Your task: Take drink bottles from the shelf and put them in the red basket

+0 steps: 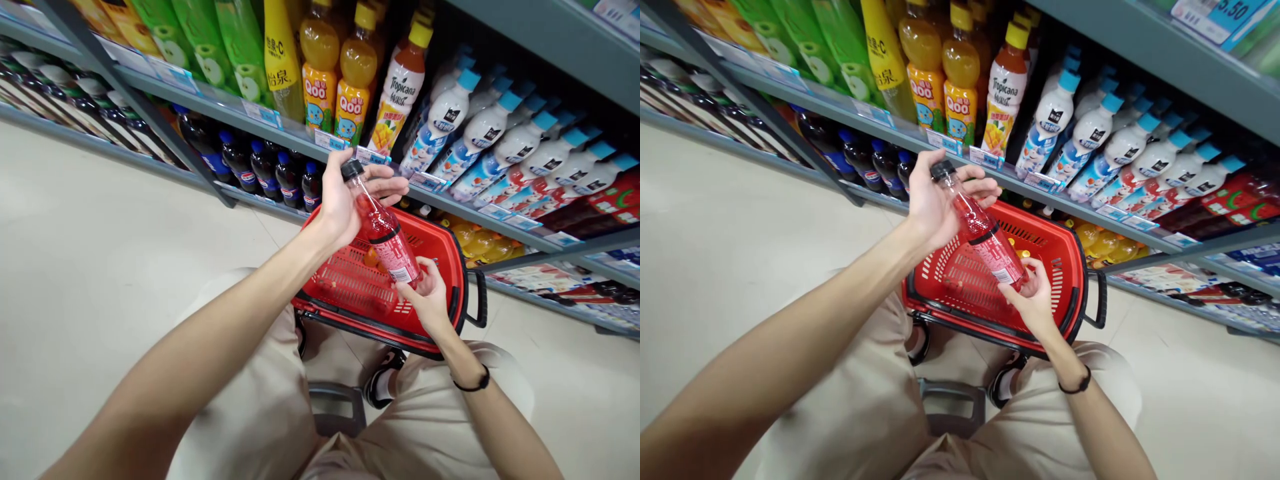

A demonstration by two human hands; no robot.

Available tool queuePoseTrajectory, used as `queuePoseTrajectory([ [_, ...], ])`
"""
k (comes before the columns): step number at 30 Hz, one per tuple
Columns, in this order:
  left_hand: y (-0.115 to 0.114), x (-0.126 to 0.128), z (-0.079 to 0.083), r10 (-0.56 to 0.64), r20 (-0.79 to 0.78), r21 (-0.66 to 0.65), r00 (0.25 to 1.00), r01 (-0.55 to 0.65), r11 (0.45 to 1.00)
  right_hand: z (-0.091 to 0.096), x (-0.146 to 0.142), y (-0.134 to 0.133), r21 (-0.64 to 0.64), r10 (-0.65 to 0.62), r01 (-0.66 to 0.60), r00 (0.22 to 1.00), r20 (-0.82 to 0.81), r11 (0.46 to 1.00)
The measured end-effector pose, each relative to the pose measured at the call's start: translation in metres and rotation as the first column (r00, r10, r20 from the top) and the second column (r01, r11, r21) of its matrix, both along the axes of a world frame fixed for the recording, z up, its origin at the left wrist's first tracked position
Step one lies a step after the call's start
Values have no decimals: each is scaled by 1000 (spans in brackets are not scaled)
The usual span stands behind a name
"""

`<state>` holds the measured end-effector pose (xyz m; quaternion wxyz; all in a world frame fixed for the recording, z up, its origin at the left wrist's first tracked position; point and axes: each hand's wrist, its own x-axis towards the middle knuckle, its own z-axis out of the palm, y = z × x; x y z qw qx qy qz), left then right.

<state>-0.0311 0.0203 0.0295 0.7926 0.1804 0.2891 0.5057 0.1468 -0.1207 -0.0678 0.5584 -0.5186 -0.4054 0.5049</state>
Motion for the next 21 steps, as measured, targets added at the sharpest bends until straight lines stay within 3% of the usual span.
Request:
queuePoseTrajectory([
  [5,1,0,-3,13,-29,85,1000,-11,996,-1,0,3,-20,-47,47,999,-17,999],
  [13,2,0,-7,17,-101,147,995,-2,989,6,2,0,-138,65,-88,985,-159,986],
  [21,-1,2,-6,1,-80,183,997,14,983,1,0,-4,-152,146,-185,961,-234,971],
])
